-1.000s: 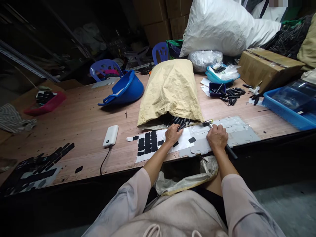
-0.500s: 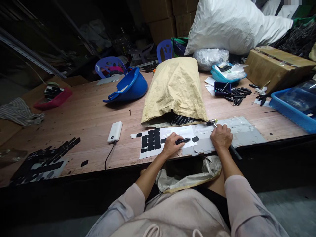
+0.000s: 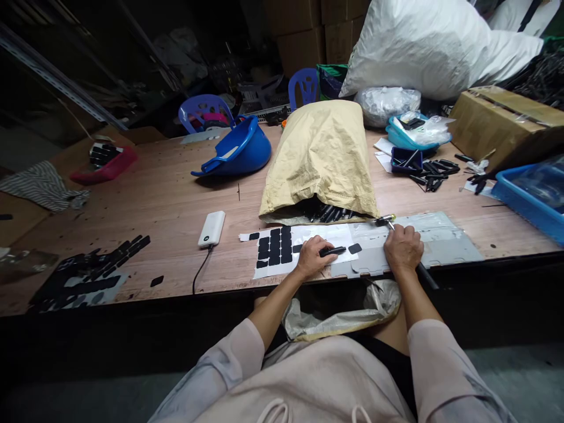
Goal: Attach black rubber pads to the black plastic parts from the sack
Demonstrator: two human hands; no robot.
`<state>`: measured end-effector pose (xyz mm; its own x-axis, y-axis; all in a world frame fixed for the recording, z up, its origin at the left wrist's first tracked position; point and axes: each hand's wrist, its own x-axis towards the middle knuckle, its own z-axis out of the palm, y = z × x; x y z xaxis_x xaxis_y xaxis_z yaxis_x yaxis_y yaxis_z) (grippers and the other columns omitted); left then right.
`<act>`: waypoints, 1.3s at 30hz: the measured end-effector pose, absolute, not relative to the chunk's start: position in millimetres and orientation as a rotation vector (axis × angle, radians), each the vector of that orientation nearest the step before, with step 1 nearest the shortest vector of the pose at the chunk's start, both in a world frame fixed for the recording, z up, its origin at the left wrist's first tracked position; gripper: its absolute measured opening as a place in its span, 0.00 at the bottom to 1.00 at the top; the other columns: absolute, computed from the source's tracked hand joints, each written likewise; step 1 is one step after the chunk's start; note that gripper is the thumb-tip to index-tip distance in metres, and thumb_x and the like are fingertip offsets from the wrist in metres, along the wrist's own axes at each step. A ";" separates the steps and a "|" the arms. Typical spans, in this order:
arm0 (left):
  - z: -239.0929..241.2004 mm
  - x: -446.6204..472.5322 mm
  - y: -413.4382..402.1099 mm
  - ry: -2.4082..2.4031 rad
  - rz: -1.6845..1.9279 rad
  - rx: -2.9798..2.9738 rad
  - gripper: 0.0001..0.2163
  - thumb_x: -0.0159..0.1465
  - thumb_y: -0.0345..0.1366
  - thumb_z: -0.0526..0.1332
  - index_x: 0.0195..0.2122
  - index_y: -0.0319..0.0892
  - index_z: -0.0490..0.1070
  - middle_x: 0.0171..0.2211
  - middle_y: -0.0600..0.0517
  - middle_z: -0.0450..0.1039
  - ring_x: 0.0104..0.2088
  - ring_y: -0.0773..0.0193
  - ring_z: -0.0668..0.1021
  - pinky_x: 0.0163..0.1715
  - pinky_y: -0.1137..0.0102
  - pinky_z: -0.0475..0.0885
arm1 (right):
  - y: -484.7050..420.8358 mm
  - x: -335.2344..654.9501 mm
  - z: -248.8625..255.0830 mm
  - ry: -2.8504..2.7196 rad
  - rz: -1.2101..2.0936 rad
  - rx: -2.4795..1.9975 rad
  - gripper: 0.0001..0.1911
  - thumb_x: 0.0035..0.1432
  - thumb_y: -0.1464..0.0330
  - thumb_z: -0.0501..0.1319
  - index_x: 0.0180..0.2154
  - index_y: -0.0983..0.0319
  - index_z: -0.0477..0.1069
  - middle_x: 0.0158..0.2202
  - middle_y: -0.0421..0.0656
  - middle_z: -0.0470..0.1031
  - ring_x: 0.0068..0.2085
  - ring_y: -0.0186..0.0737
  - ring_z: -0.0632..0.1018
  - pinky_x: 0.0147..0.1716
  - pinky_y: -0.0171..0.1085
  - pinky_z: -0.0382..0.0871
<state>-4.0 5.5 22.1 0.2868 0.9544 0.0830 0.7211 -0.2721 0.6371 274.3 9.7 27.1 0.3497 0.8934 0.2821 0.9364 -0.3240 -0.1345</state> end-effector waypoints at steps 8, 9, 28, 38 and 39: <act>24.6 -2.3 7.1 1.487 0.638 2.049 0.10 0.63 0.36 0.75 0.46 0.48 0.85 0.44 0.51 0.79 0.49 0.56 0.80 0.54 0.61 0.71 | 13.3 282.2 31.6 -1.556 -0.102 -2.255 0.20 0.71 0.64 0.54 0.54 0.65 0.79 0.46 0.57 0.75 0.45 0.52 0.72 0.42 0.45 0.64; 24.9 -2.0 7.3 1.489 0.636 2.046 0.10 0.63 0.36 0.74 0.46 0.48 0.85 0.44 0.51 0.80 0.49 0.55 0.80 0.54 0.61 0.71 | 10.1 280.4 32.8 -1.530 -0.087 -2.216 0.20 0.71 0.64 0.54 0.54 0.64 0.79 0.46 0.56 0.75 0.45 0.52 0.72 0.43 0.46 0.65; 19.4 -1.2 9.1 1.474 0.638 2.035 0.10 0.65 0.39 0.73 0.47 0.52 0.87 0.44 0.51 0.81 0.50 0.55 0.79 0.55 0.60 0.71 | -75.7 176.1 18.6 -1.725 0.299 -1.535 0.24 0.77 0.57 0.49 0.62 0.57 0.75 0.43 0.48 0.80 0.44 0.46 0.81 0.47 0.44 0.76; 21.5 0.4 7.8 1.484 0.650 2.027 0.10 0.65 0.39 0.73 0.47 0.51 0.87 0.44 0.50 0.81 0.50 0.55 0.79 0.55 0.60 0.71 | -74.4 184.3 20.3 -1.684 0.238 -1.575 0.24 0.77 0.57 0.50 0.62 0.58 0.75 0.44 0.49 0.80 0.45 0.47 0.80 0.49 0.45 0.75; 22.2 0.5 7.6 1.485 0.648 2.026 0.10 0.64 0.39 0.73 0.47 0.51 0.87 0.44 0.50 0.81 0.50 0.55 0.80 0.55 0.59 0.71 | -74.9 184.2 20.1 -1.685 0.237 -1.581 0.24 0.77 0.57 0.50 0.62 0.58 0.76 0.43 0.49 0.80 0.44 0.47 0.80 0.48 0.44 0.75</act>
